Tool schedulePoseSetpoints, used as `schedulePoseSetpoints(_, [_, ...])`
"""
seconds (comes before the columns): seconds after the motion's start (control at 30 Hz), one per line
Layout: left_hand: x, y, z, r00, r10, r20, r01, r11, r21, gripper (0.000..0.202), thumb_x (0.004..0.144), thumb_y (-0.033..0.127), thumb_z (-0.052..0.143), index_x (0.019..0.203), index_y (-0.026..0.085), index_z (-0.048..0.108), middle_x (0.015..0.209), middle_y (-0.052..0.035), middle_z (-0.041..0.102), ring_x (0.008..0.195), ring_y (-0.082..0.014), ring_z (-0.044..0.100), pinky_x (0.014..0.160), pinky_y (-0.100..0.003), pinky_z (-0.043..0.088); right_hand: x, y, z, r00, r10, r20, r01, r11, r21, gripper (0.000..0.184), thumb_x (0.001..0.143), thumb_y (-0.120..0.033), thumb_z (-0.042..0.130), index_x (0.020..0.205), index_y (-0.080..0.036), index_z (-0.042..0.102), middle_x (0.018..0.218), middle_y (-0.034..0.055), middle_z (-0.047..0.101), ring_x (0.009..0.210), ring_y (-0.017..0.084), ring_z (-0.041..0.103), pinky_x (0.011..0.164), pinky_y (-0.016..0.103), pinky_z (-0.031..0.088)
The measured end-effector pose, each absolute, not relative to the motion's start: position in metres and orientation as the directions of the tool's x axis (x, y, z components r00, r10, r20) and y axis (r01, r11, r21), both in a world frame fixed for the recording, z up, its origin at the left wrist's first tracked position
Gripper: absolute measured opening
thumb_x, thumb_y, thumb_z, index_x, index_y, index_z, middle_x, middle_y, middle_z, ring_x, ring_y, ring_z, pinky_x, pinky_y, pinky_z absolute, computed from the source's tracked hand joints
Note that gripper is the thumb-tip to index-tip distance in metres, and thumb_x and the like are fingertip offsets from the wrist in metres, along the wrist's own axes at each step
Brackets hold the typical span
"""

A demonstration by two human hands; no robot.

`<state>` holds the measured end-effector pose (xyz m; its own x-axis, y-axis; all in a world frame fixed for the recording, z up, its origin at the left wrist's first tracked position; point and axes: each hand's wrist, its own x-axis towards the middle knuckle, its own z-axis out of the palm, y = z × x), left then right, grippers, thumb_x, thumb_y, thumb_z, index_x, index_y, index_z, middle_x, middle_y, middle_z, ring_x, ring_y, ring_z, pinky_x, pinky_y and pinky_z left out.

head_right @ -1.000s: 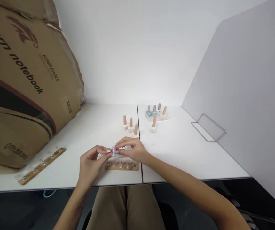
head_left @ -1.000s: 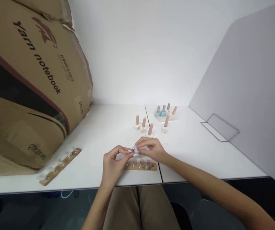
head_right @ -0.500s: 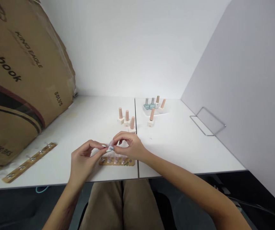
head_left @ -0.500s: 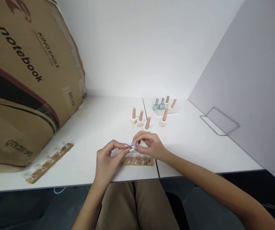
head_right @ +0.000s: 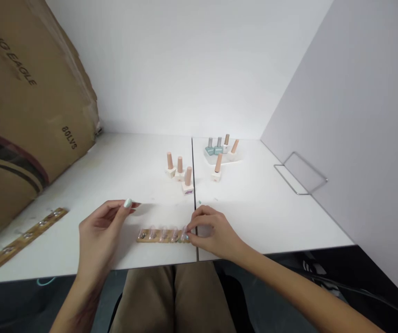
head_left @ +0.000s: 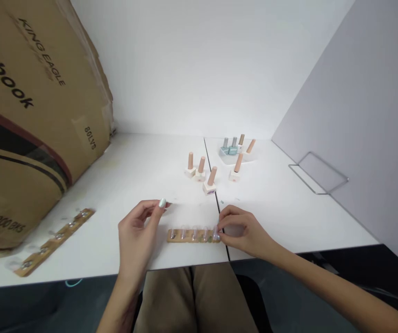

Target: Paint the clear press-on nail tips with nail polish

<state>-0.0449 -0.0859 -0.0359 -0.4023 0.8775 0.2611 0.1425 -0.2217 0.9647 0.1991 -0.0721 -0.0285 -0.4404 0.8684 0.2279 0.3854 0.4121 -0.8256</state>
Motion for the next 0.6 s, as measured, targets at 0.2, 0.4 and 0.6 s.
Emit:
schedulePoseSetpoints(0.2, [-0.0490, -0.0812, -0.0389, -0.283, 0.935, 0.212, 0.226, -0.149, 0.963, 0.026, 0.090, 0.042, 0.058, 0.090, 0.019, 0.070, 0.093, -0.0049, 0.072, 0.088, -0.0195, 0.063, 0.085, -0.030, 0.047, 0.2003, -0.0685, -0.0327, -0.445, 0.882, 0.154, 0.444, 0.367, -0.817, 0.014, 0.074, -0.013, 0.068, 0.077, -0.022, 0.078, 0.089, 0.0064, 0.065, 0.082, 0.017, 0.066, 0.075, 0.030, 0.052])
schedulePoseSetpoints(0.4, [-0.0501, -0.0831, -0.0369, -0.212, 0.964, 0.160, 0.216, -0.113, 0.970, 0.031, 0.092, 0.041, 0.053, 0.112, 0.020, 0.065, 0.093, -0.0053, 0.072, 0.085, -0.0190, 0.063, 0.084, -0.030, 0.047, 0.2060, -0.0707, -0.0341, -0.466, 0.874, 0.139, 0.480, 0.381, -0.790, 0.015, 0.076, -0.016, 0.070, 0.083, -0.026, 0.079, 0.092, 0.0056, 0.068, 0.086, 0.018, 0.066, 0.078, 0.031, 0.053])
schedulePoseSetpoints(0.6, [-0.0490, -0.0823, -0.0355, -0.213, 0.968, 0.135, 0.179, -0.097, 0.979, 0.034, 0.090, 0.039, 0.057, 0.117, 0.019, 0.061, 0.089, -0.0053, 0.074, 0.083, -0.0189, 0.066, 0.082, -0.031, 0.048, 0.2020, -0.0728, -0.0306, -0.523, 0.835, 0.171, 0.542, 0.481, -0.689, 0.015, 0.072, -0.028, 0.079, 0.087, -0.026, 0.077, 0.098, 0.0069, 0.067, 0.092, 0.022, 0.064, 0.085, 0.039, 0.054])
